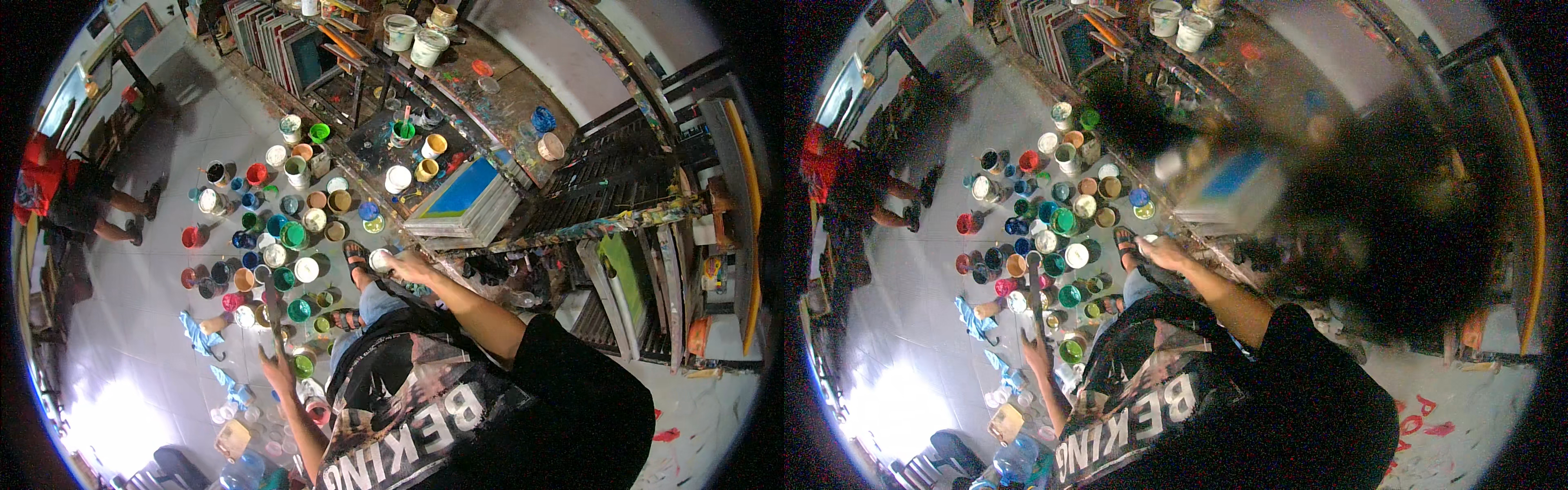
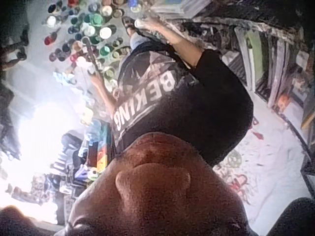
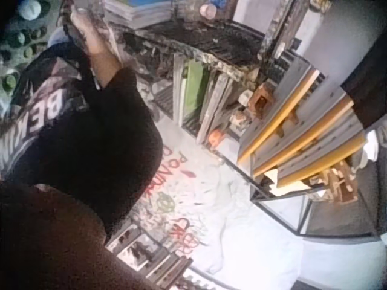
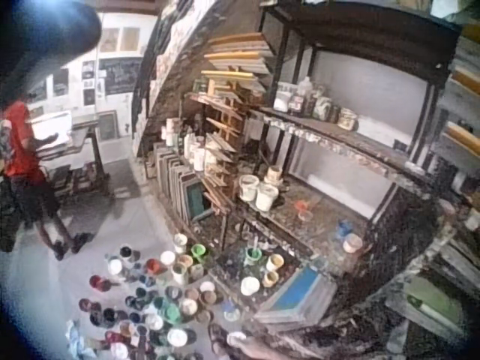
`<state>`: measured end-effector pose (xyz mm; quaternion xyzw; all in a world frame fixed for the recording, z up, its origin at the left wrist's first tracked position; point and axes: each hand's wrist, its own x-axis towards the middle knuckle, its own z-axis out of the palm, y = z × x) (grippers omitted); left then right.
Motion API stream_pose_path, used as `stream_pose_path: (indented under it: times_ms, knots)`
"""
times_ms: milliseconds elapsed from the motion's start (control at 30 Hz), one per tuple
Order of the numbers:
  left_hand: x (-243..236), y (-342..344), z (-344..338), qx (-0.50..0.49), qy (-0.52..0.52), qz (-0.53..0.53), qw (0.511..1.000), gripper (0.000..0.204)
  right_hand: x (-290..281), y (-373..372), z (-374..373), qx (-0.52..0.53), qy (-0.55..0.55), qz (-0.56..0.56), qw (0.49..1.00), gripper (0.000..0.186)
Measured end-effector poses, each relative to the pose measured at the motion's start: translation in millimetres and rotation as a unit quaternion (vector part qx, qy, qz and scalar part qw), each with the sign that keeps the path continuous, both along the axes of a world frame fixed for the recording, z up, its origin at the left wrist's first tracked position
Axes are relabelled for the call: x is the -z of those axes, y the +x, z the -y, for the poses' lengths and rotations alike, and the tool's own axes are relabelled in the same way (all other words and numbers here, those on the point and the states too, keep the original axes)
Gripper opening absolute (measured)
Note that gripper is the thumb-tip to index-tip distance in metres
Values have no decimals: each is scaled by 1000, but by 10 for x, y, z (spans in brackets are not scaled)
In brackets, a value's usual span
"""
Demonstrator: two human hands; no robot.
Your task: The person sits on the floor and uses a plastic spatula to stir green ink in a small container before transferring it into a larger container among many others on the floor.
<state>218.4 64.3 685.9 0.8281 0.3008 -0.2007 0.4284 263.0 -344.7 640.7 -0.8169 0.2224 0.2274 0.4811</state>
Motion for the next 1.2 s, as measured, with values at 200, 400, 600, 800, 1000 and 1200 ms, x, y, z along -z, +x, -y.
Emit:
stream_pose_path:
  times_ms: [200,400,600,800,1000,1200]
  knots:
    - [-290,763,866,61,-91,258,960,63,-872,550,-981,-122,252,-50,959,86]
    - [-915,855,1706,142,-164,278,936,77,-1177,688,-1069,-39,276,117,953,54]
    - [615,782,558,229,45,328,915,69,-638,601,-417,-33,-18,157,987,43]
    - [1290,-236,-931,180,47,109,977,74,193,-455,789,-13,-241,33,970,36]
    - [1250,-1160,-1247,-229,-40,-50,971,72,-114,-1269,924,17,-240,-296,924,75]
    - [1761,-1811,-1032,-281,-237,-112,923,35,157,-1590,873,96,-337,-352,868,84]
